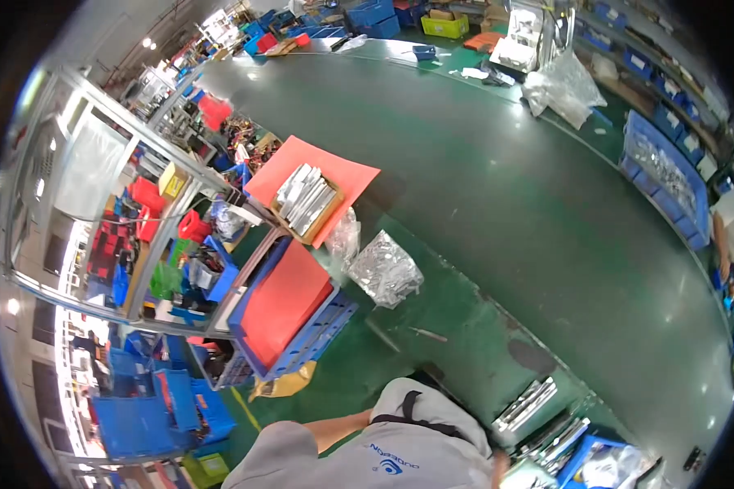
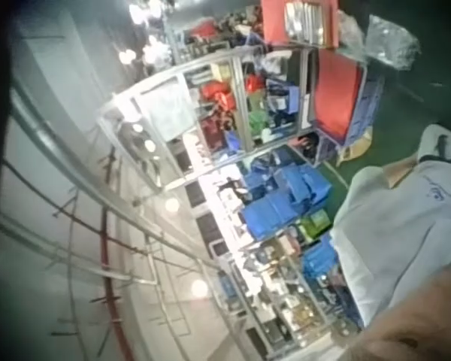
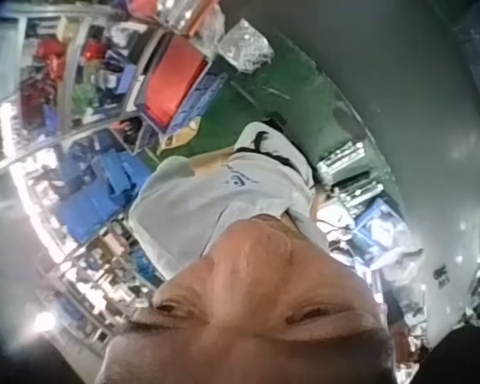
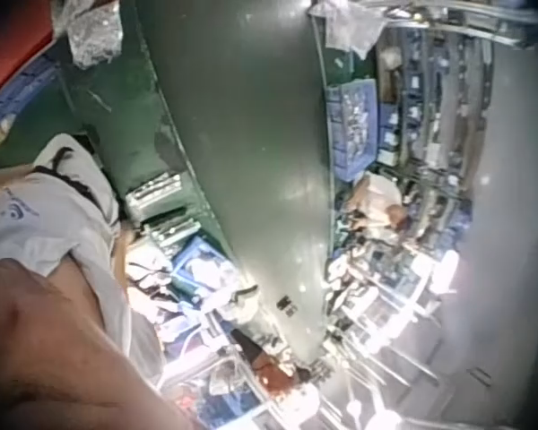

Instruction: Assembling electronic units by placing circuit boards and components into a chassis and securing them with an electric screwdriver.

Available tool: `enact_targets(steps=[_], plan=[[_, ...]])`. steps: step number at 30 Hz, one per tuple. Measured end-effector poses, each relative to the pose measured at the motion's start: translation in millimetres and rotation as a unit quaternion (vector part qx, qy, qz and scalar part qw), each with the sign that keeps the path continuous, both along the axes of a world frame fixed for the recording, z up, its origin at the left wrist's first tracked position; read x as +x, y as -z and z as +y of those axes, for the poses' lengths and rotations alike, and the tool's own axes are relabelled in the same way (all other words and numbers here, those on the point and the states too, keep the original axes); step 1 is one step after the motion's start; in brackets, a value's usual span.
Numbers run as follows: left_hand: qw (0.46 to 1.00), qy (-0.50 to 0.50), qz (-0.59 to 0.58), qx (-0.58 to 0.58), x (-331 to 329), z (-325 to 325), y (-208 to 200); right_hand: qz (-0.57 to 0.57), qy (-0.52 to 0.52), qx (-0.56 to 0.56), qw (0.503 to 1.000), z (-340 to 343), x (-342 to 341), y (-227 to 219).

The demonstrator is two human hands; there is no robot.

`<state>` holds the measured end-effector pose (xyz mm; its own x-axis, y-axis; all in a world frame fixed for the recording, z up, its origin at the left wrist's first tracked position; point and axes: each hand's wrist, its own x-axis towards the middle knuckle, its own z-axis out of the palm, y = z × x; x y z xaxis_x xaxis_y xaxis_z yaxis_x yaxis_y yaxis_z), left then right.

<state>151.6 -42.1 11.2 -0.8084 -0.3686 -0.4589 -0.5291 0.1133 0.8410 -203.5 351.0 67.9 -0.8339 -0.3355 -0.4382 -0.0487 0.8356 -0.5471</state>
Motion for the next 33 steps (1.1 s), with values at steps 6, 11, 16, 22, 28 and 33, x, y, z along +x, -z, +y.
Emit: enact_targets(steps=[6,11,16,22,28,33], plan=[[0.970,0.232,-0.074,-0.007,43.5,-20.6,18.6,-0.056,0.121,-0.287,0.949,-37.6,-17.2,-14.5],[0.868,0.477,-0.137,-0.021,47.3,-100.2,16.7,-0.071,0.249,-0.501,0.826,-20.3,23.7,-37.8],[0.703,0.704,-0.093,-0.043,-14.4,-160.4,23.0,0.130,0.410,-0.679,0.595,83.8,221.0,-89.5],[0.684,0.724,-0.055,-0.067,-113.1,-235.6,2.0,0.333,0.392,-0.654,0.555,189.7,441.5,-41.6],[0.741,0.651,-0.107,-0.123,-167.7,-331.9,-53.0,0.205,0.414,-0.330,0.823,-69.8,449.6,58.0],[0.823,0.533,-0.150,-0.130,-224.2,-342.4,-110.8,-0.021,0.348,-0.010,0.937,-121.2,301.8,63.7]])
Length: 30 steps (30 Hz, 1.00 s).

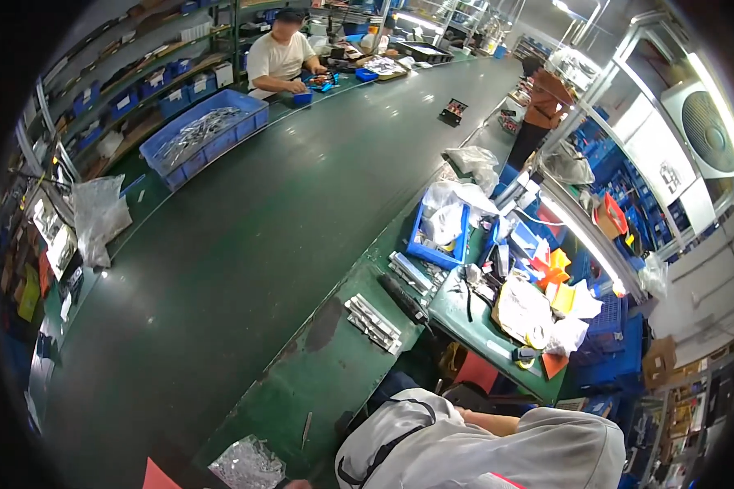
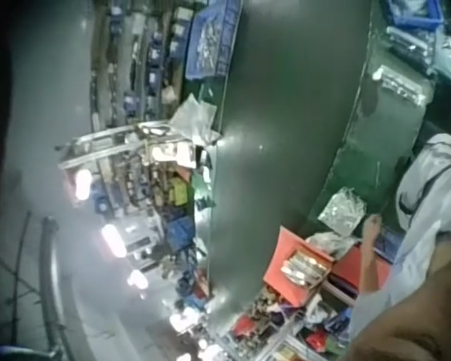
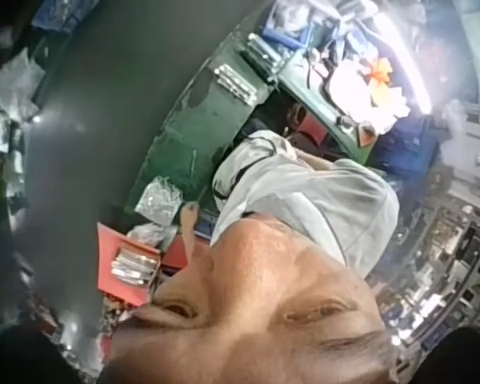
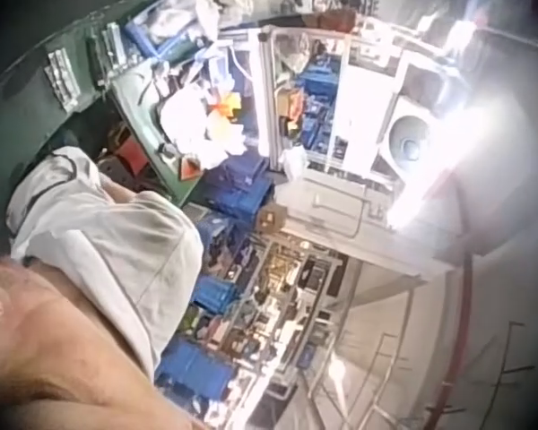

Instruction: Assembling electronic units by placing circuit boards and components into a chassis and securing them with an electric screwdriver.

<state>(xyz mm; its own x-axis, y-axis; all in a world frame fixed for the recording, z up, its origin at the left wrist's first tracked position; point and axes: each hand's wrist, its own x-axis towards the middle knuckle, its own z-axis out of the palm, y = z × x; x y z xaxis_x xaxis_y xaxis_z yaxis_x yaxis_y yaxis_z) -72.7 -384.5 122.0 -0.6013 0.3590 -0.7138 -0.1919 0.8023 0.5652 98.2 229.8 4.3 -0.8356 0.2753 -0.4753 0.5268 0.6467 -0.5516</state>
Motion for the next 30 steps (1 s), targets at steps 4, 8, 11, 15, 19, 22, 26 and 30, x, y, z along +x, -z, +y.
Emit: enact_targets(steps=[4,8,11,15,19,22,26,30], plan=[[0.982,-0.063,0.165,-0.058,-88.5,21.2,-63.1,-0.210,-0.112,0.215,0.947,-22.9,-127.9,-90.2],[0.916,-0.208,0.021,0.342,-181.0,208.2,-154.5,-0.028,-0.074,0.160,0.984,-2.1,-259.8,-161.0],[0.813,-0.195,-0.144,0.530,-194.5,338.5,-206.2,0.072,-0.112,0.101,0.986,-48.9,-353.6,-228.7],[0.672,-0.126,-0.375,0.627,-179.8,446.4,-201.2,0.245,-0.196,-0.042,0.949,-113.7,-419.0,-270.3],[0.656,-0.235,-0.401,0.594,-202.4,469.9,-222.1,0.262,-0.160,-0.094,0.947,-63.9,-426.3,-263.8],[0.709,-0.224,-0.359,0.564,-207.1,491.3,-213.6,0.242,-0.159,-0.072,0.954,-40.7,-431.6,-228.0],[0.657,-0.219,-0.430,0.578,-209.7,535.1,-212.0,0.220,-0.170,-0.171,0.945,-4.2,-464.5,-221.6],[0.588,-0.181,-0.508,0.603,-217.9,576.4,-223.7,0.167,-0.078,-0.297,0.937,28.6,-511.0,-234.6]])
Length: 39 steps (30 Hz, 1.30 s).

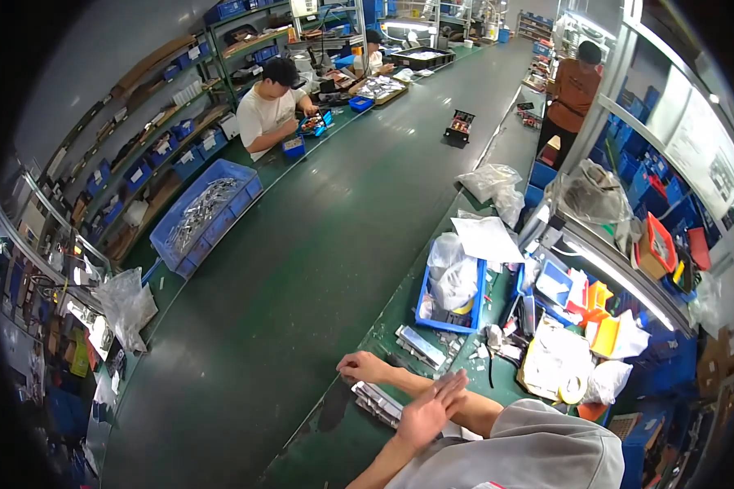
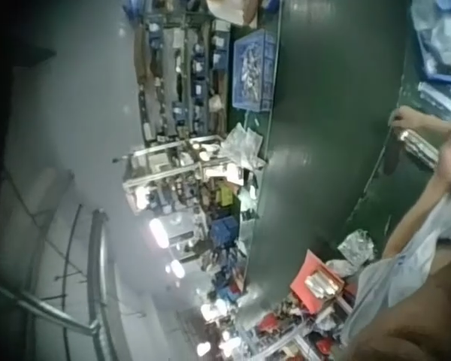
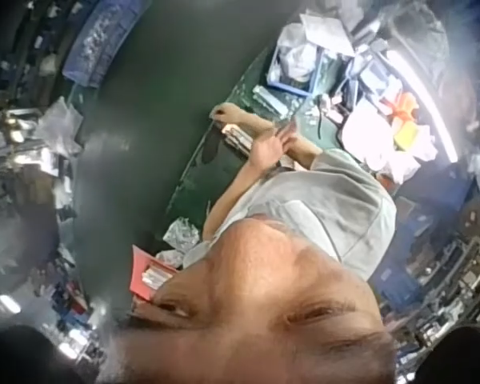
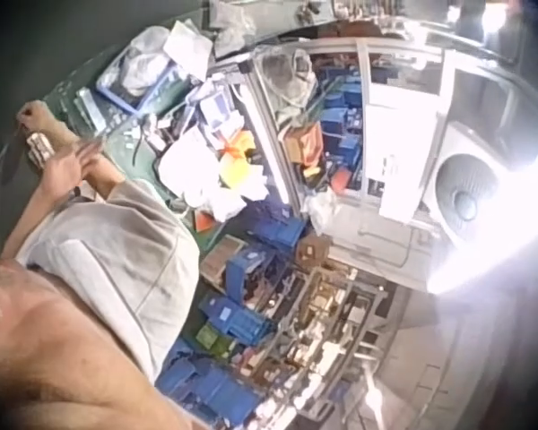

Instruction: Assembling electronic units by placing circuit boards and components into a chassis and securing them with an electric screwdriver.

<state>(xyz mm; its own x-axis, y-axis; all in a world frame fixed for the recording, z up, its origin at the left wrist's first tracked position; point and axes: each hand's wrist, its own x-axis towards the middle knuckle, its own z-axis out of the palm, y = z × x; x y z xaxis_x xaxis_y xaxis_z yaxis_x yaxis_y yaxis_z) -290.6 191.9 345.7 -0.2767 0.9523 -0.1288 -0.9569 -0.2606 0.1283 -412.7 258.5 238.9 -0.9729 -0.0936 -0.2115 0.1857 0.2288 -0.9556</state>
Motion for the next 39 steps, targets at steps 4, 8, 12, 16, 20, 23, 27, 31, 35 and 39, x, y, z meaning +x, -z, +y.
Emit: enact_targets(steps=[4,8,12,16,20,23,27,31,35,39], plan=[[0.998,-0.011,-0.040,0.039,-25.9,34.5,6.2,-0.068,0.036,-0.199,0.977,31.7,-34.6,-3.0],[0.998,-0.049,-0.029,0.003,-60.7,63.7,7.9,-0.089,0.078,-0.274,0.955,69.7,-53.6,4.6],[0.984,-0.118,0.057,-0.124,-87.0,76.9,23.7,-0.143,0.097,-0.295,0.940,113.6,-73.9,-0.7],[0.903,-0.199,0.104,-0.366,-110.0,41.0,67.5,-0.134,0.104,-0.293,0.941,170.1,-102.5,2.7],[0.880,-0.188,0.122,-0.419,-105.1,-11.1,93.3,-0.085,0.164,-0.267,0.946,251.0,-139.5,-3.4],[0.844,-0.136,0.124,-0.504,-92.9,-15.9,111.2,-0.051,0.204,-0.242,0.947,315.5,-167.7,-11.4],[0.822,-0.069,0.121,-0.552,-79.5,37.6,124.2,0.020,0.186,-0.155,0.970,401.5,-209.9,-19.4],[0.805,0.049,0.289,-0.517,-83.4,86.7,141.5,0.027,0.222,-0.074,0.972,478.2,-252.6,-20.2],[0.748,0.114,0.438,-0.486,-107.0,102.9,159.3,0.000,0.266,-0.035,0.963,551.4,-282.4,20.3],[0.690,0.142,0.466,-0.535,-155.1,118.7,162.7,0.036,0.314,0.170,0.933,635.0,-296.5,66.8]])
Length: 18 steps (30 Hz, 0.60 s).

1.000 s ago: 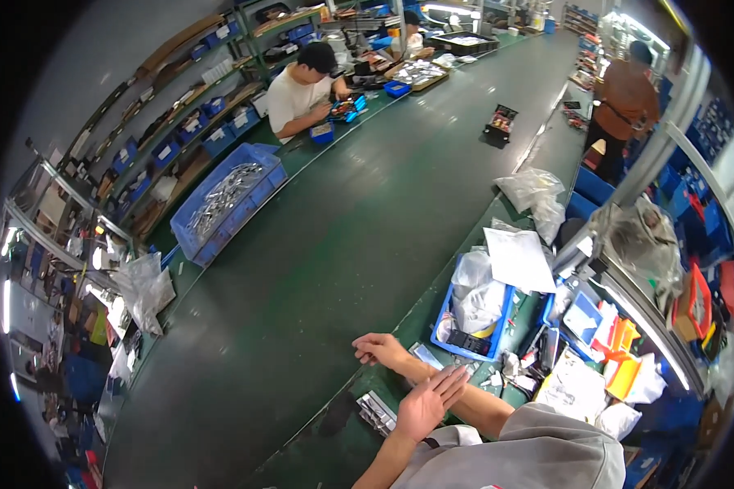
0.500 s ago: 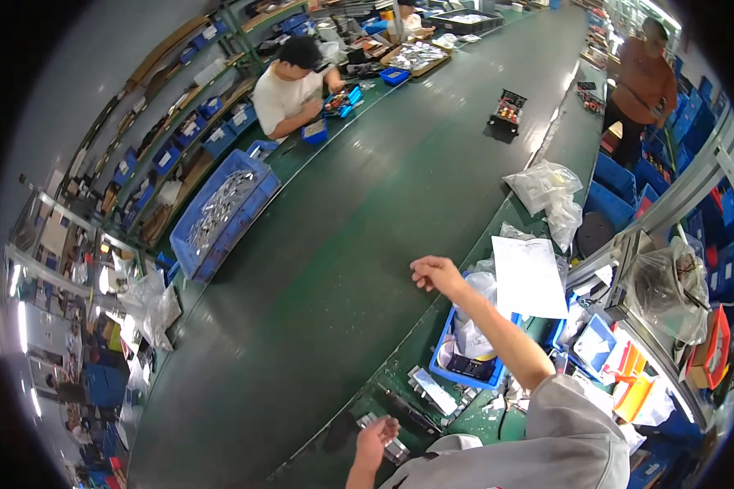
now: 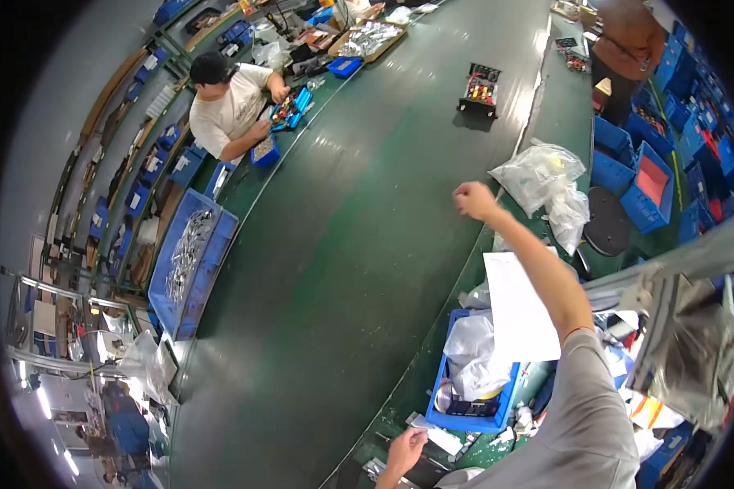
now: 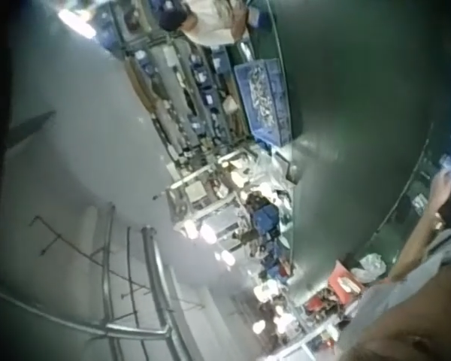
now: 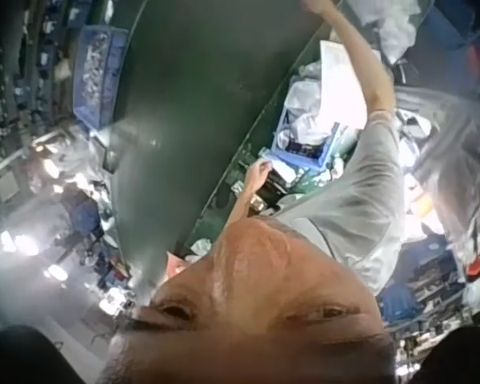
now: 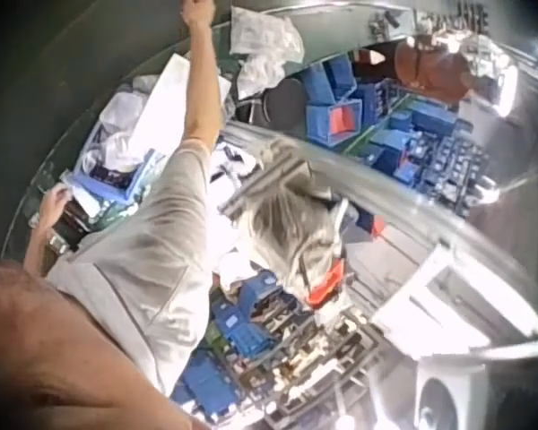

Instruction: Assembling electronic units by placing circuit boards and components into a chassis and securing them with an electric screwdriver.

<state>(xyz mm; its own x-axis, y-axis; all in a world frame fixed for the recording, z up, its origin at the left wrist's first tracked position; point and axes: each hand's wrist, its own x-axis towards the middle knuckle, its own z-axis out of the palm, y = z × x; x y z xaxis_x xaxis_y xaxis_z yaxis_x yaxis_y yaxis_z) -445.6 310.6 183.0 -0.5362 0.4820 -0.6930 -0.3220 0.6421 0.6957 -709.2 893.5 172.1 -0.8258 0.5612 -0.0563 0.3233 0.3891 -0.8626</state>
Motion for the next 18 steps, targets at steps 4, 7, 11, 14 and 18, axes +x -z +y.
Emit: enact_targets(steps=[4,7,11,14,18], plan=[[0.997,0.014,0.062,-0.054,-30.1,8.5,30.6,-0.096,0.019,0.208,0.973,83.9,-5.4,31.6],[0.996,0.021,0.023,-0.089,-38.1,20.2,32.7,-0.118,0.029,0.277,0.953,122.4,-14.7,40.5],[0.992,0.019,0.016,-0.121,-43.6,38.7,21.8,-0.154,0.048,0.292,0.943,180.4,-23.2,51.7],[0.995,0.015,0.000,-0.102,-44.8,50.1,16.4,-0.175,0.079,0.315,0.929,223.5,-33.0,63.5],[0.992,0.007,0.014,-0.127,-43.5,58.4,13.3,-0.130,0.048,0.356,0.924,242.5,-57.9,84.6]])
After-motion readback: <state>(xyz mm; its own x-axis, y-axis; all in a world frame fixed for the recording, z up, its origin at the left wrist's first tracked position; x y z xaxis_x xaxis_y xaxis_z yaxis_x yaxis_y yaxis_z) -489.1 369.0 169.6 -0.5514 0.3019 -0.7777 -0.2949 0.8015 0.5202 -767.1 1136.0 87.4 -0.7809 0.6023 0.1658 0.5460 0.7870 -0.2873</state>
